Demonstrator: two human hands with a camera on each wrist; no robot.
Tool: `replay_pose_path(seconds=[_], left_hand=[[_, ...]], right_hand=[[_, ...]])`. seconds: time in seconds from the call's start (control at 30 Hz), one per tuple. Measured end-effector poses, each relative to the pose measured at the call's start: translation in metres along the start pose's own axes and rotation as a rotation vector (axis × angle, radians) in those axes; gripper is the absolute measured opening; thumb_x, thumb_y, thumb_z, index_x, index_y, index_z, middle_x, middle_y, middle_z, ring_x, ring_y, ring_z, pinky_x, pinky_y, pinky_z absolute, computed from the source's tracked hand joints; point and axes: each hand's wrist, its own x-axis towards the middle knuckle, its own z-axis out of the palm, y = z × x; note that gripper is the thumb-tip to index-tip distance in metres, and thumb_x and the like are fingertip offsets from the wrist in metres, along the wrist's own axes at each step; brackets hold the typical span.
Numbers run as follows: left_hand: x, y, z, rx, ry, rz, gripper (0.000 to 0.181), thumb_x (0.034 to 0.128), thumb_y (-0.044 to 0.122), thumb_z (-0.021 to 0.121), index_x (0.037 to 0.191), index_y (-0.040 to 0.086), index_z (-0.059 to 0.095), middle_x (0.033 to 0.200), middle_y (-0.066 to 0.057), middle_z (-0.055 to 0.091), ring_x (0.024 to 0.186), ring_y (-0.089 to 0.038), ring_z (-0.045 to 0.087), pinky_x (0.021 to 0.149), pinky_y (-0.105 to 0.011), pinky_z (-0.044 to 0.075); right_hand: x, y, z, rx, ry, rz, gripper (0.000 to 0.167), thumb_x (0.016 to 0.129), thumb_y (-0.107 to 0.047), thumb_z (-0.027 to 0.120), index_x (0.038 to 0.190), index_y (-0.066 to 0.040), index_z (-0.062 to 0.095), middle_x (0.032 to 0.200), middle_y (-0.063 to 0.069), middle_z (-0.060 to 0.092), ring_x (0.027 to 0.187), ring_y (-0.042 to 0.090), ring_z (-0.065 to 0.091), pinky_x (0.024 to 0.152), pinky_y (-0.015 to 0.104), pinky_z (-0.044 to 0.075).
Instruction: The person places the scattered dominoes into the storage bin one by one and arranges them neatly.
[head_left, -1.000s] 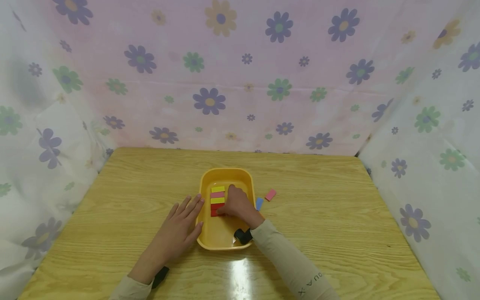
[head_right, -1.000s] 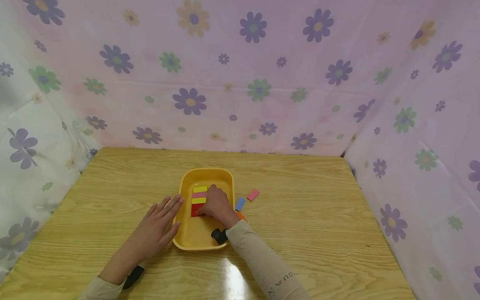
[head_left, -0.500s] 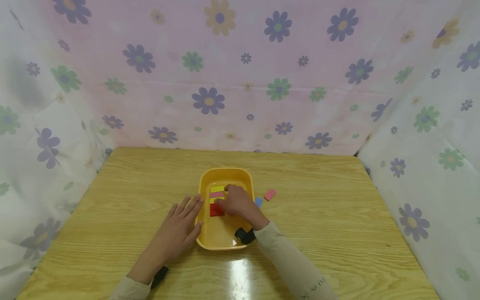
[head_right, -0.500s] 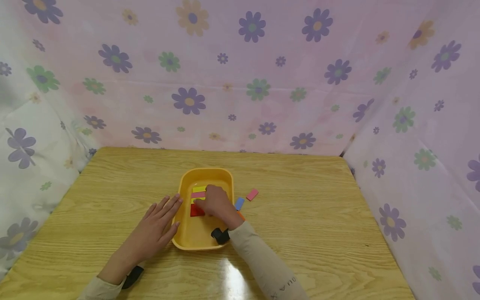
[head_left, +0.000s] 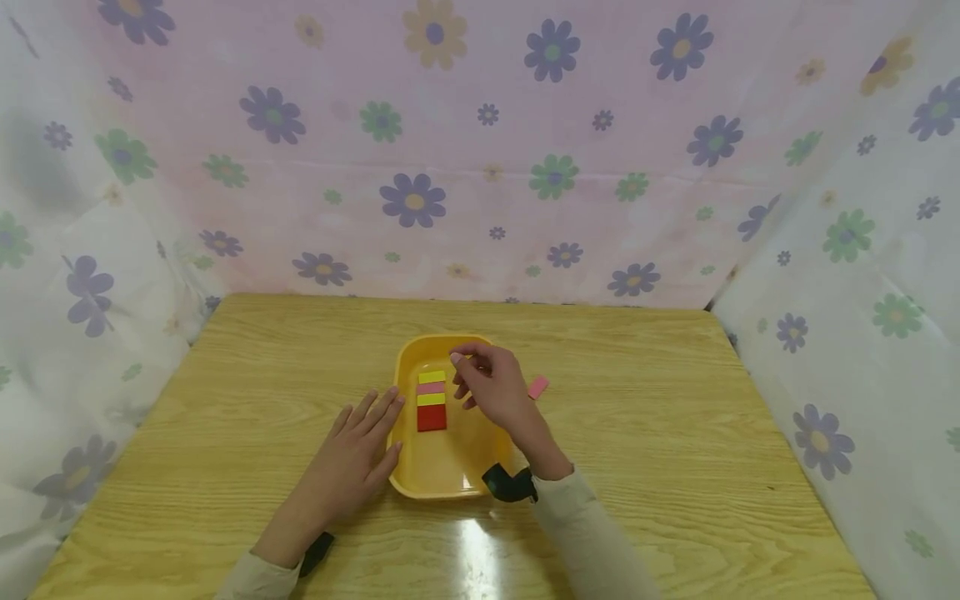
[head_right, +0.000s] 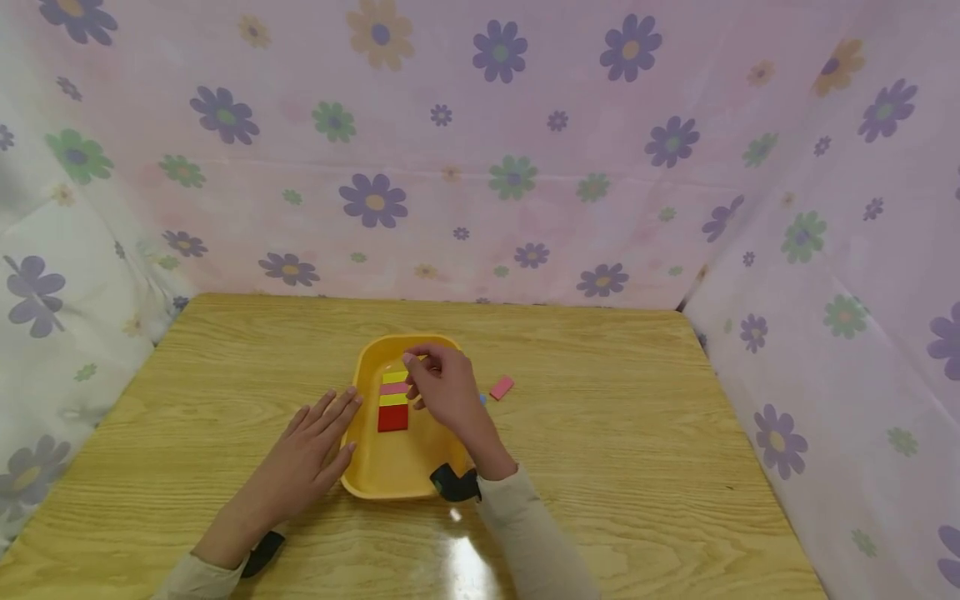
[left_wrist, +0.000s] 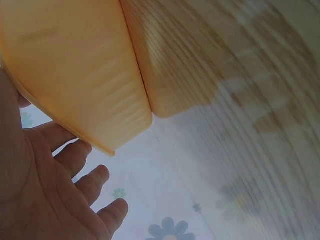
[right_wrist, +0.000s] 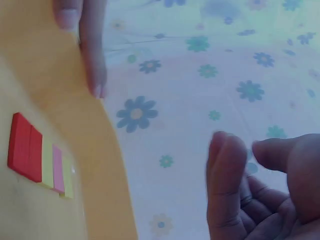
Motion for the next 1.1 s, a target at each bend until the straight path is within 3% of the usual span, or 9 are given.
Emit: replay_pose_path(seconds=[0.1,0.27,0.43,0.57,1.1], left_hand=[[0.000,0.000,-0.001,-0.004,-0.008,-0.004,0.061,0.1028,0.028,0.057,0.157,0.006,0.038,0.164,-0.011,0.034,0.151,-0.040,0.030,0.118,-0.066,0.025],[0.001,0.000,-0.003,-0.011,-0.019,-0.005,0.061,0.1036,0.028,0.056,0.158,0.006,0.037,0.165,-0.010,0.033,0.151,-0.040,0.030,0.119,-0.066,0.023],[0.000,0.001,-0.002,-0.009,-0.024,-0.010,0.062,0.1039,0.029,0.055,0.158,0.007,0.036,0.165,-0.010,0.032,0.152,-0.040,0.029,0.119,-0.066,0.023],[0.000,0.002,-0.001,-0.014,-0.027,-0.014,0.061,0.1043,0.029,0.054,0.158,0.006,0.036,0.165,-0.011,0.032,0.152,-0.040,0.029,0.119,-0.066,0.023],[0.000,0.002,-0.002,0.001,-0.003,-0.006,0.061,0.1025,0.027,0.058,0.156,0.005,0.039,0.164,-0.011,0.035,0.151,-0.040,0.031,0.118,-0.066,0.025]], right_hand=[[-0.003,-0.002,-0.005,0.084,0.049,-0.051,0.026,0.106,-0.020,0.055,0.118,-0.003,0.070,0.083,0.014,0.066,0.067,0.023,0.067,0.056,0.026,0.058],[-0.007,0.001,-0.013,0.210,0.138,-0.136,0.028,0.108,-0.019,0.051,0.112,0.002,0.070,0.079,0.009,0.064,0.063,0.020,0.063,0.054,0.022,0.054],[-0.007,0.016,-0.026,0.265,0.232,-0.179,0.032,0.109,-0.020,0.049,0.105,0.006,0.069,0.072,0.003,0.061,0.058,0.019,0.058,0.051,0.020,0.051],[-0.008,0.031,-0.036,0.271,0.274,-0.146,0.033,0.109,-0.021,0.049,0.102,0.004,0.069,0.071,0.003,0.060,0.057,0.016,0.055,0.050,0.020,0.050],[-0.020,0.069,-0.059,0.224,0.287,-0.032,0.035,0.110,-0.021,0.046,0.100,0.005,0.068,0.070,0.005,0.059,0.057,0.016,0.055,0.050,0.021,0.048]])
